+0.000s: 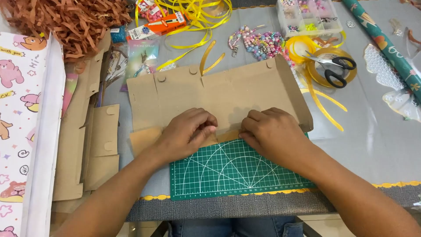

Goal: Assembling a cardboard gift box by folding along pre-scored lines and tucking in tabs.

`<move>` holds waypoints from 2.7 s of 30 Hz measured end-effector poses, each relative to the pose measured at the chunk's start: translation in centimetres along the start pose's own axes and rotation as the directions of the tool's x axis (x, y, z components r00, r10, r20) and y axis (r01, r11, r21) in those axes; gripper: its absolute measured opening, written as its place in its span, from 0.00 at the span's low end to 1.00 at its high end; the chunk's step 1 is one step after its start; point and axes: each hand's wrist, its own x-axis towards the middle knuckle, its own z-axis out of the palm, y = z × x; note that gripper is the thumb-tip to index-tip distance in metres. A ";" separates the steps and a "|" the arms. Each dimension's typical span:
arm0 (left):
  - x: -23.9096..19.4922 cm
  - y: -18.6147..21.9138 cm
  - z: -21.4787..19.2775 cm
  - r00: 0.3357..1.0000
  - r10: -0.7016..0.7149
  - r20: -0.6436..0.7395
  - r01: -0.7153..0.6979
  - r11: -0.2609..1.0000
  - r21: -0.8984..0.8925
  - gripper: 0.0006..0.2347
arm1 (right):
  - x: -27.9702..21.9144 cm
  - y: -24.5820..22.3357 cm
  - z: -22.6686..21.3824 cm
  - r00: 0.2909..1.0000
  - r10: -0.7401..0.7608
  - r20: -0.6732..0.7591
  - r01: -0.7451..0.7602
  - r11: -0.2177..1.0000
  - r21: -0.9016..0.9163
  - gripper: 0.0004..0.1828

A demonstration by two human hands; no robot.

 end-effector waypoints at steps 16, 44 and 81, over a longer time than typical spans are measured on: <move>0.9 1.5 3.1 0.992 -0.109 -0.070 0.115 0.990 0.083 0.19 | 2.3 -0.3 -0.7 0.919 0.328 0.220 -0.383 0.876 0.292 0.23; -0.7 2.7 4.3 0.973 0.218 -0.079 -0.151 0.851 0.503 0.10 | 2.5 2.2 -1.8 0.878 0.361 0.313 -0.468 0.785 0.407 0.15; 0.3 4.3 6.1 0.932 0.332 0.145 -0.354 0.750 0.559 0.27 | 1.7 3.4 -4.0 0.934 0.159 0.321 -0.238 0.945 0.226 0.10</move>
